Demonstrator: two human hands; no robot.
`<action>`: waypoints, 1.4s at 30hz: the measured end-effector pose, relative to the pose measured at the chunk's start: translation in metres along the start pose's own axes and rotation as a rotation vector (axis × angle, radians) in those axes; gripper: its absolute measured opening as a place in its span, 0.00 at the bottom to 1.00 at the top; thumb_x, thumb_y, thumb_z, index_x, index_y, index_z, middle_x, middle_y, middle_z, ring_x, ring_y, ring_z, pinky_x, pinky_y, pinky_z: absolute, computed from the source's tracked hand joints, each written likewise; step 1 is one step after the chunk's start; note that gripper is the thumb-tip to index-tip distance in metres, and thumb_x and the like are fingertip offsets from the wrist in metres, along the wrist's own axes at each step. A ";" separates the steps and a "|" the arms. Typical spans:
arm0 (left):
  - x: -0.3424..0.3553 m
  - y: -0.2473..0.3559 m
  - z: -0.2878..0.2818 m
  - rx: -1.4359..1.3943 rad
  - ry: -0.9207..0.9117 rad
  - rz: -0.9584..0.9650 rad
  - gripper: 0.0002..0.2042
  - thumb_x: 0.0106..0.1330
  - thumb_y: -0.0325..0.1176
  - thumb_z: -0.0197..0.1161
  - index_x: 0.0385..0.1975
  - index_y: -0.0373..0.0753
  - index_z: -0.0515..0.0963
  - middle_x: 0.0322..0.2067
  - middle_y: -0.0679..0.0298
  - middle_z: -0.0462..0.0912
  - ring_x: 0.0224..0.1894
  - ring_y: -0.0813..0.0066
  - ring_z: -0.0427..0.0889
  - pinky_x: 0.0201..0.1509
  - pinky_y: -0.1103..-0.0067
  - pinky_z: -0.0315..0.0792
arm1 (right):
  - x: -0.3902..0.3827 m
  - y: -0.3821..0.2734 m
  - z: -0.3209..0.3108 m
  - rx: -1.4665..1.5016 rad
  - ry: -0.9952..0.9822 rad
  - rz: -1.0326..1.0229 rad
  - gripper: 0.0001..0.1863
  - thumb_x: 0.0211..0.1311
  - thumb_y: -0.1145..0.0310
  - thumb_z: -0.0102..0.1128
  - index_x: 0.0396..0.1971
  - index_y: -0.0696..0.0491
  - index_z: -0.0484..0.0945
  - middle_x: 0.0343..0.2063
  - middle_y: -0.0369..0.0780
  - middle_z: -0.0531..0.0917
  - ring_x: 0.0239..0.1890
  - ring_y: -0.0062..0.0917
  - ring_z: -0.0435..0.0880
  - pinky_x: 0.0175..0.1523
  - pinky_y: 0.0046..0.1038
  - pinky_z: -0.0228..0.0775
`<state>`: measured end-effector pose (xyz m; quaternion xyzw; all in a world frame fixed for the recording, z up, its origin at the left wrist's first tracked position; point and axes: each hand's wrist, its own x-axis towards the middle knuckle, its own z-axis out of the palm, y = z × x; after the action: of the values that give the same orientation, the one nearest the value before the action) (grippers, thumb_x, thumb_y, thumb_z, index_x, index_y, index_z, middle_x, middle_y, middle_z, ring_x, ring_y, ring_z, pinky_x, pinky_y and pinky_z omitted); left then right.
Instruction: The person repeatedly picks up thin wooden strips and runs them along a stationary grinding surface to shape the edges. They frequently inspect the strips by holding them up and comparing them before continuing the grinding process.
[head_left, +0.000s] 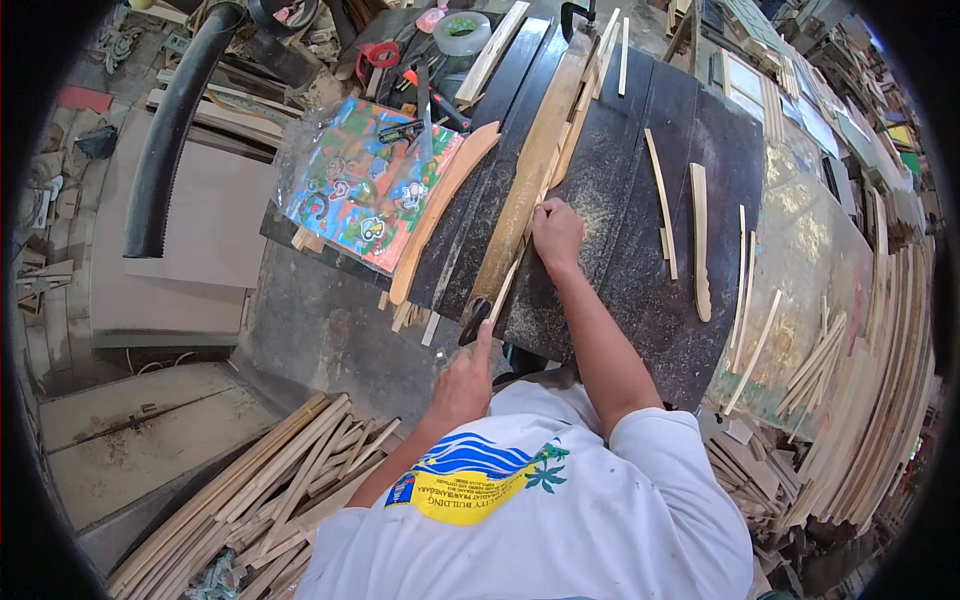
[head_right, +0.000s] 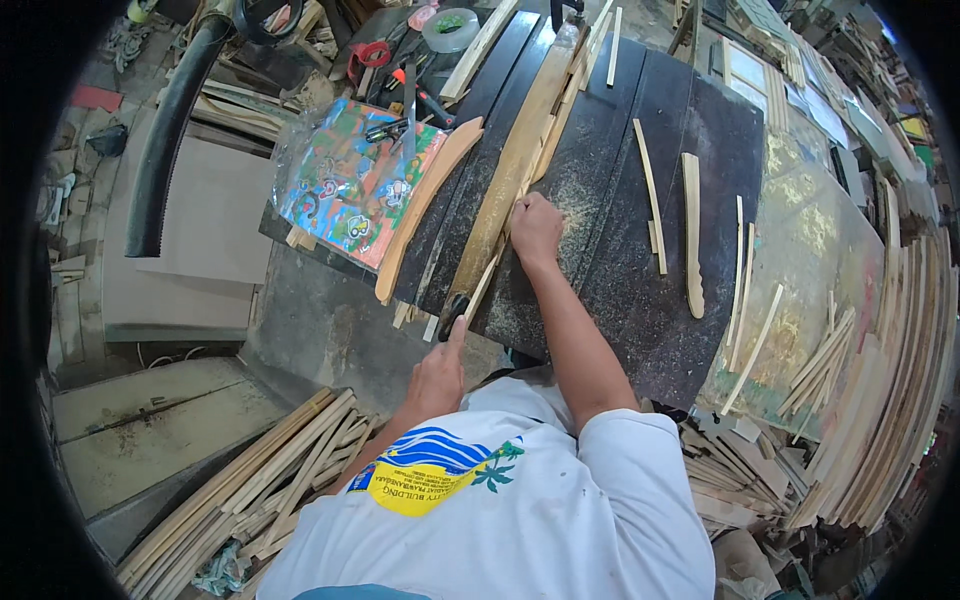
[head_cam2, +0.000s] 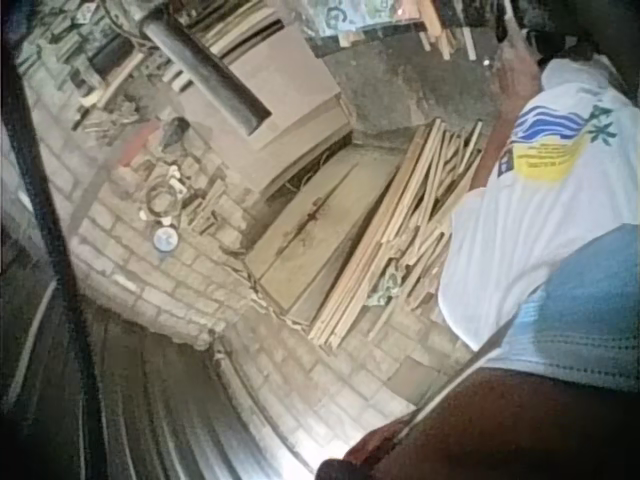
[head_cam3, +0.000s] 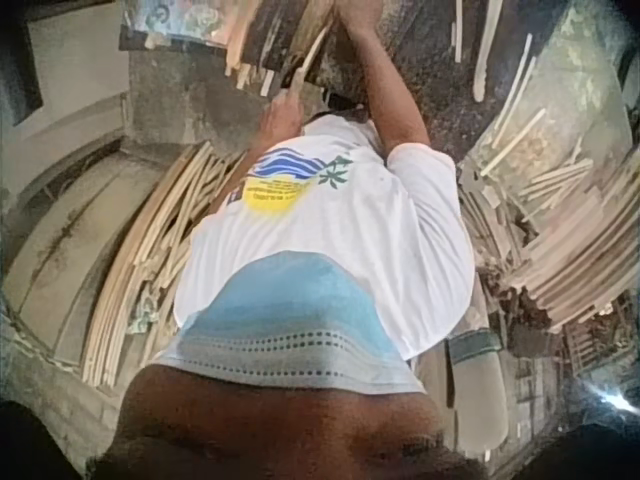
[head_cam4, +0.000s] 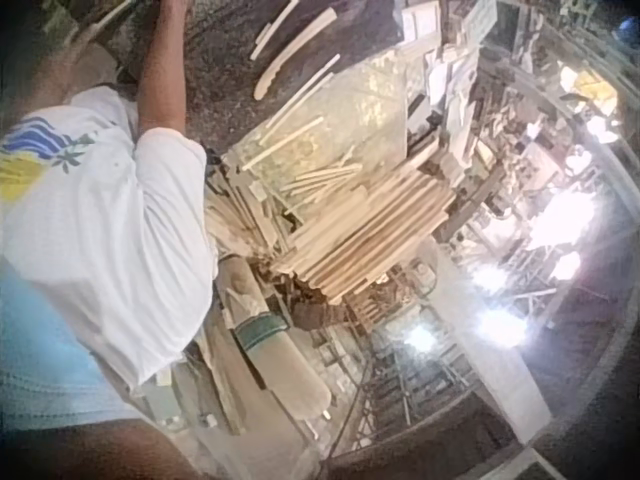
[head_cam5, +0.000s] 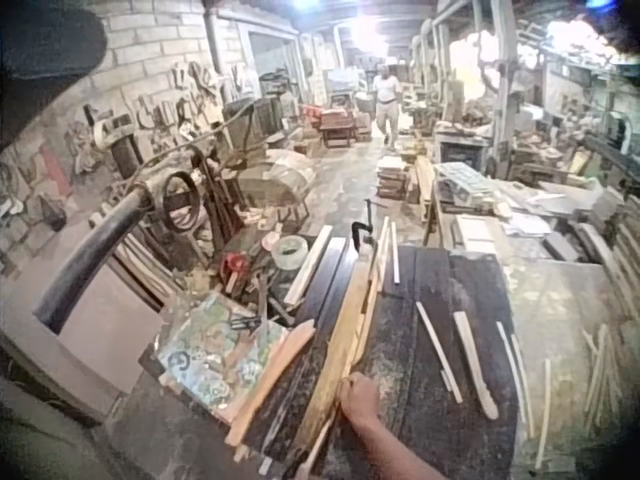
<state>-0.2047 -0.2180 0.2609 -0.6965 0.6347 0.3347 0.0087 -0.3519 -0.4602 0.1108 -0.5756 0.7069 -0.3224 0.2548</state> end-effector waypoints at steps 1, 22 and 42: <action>0.001 0.001 -0.001 -0.004 0.005 0.004 0.35 0.74 0.28 0.54 0.81 0.42 0.53 0.42 0.39 0.81 0.44 0.34 0.85 0.51 0.47 0.78 | 0.000 -0.001 0.001 0.013 0.001 -0.012 0.11 0.65 0.62 0.64 0.37 0.54 0.89 0.35 0.51 0.90 0.40 0.50 0.89 0.49 0.48 0.80; 0.029 0.021 -0.013 0.070 0.099 0.024 0.33 0.72 0.28 0.56 0.78 0.39 0.58 0.35 0.36 0.84 0.38 0.29 0.84 0.45 0.44 0.76 | 0.015 0.120 -0.186 -0.443 0.349 -0.084 0.26 0.60 0.61 0.73 0.58 0.53 0.83 0.51 0.50 0.84 0.54 0.51 0.83 0.60 0.48 0.76; 0.033 0.021 -0.012 0.056 0.042 -0.021 0.33 0.73 0.29 0.57 0.78 0.40 0.57 0.37 0.35 0.84 0.40 0.30 0.84 0.47 0.44 0.76 | -0.082 0.021 -0.162 -0.071 -0.302 -0.111 0.21 0.75 0.64 0.55 0.65 0.51 0.76 0.40 0.54 0.85 0.47 0.53 0.85 0.53 0.52 0.76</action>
<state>-0.2191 -0.2561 0.2629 -0.7095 0.6364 0.3021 0.0187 -0.4668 -0.3508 0.2011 -0.6644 0.6385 -0.2206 0.3198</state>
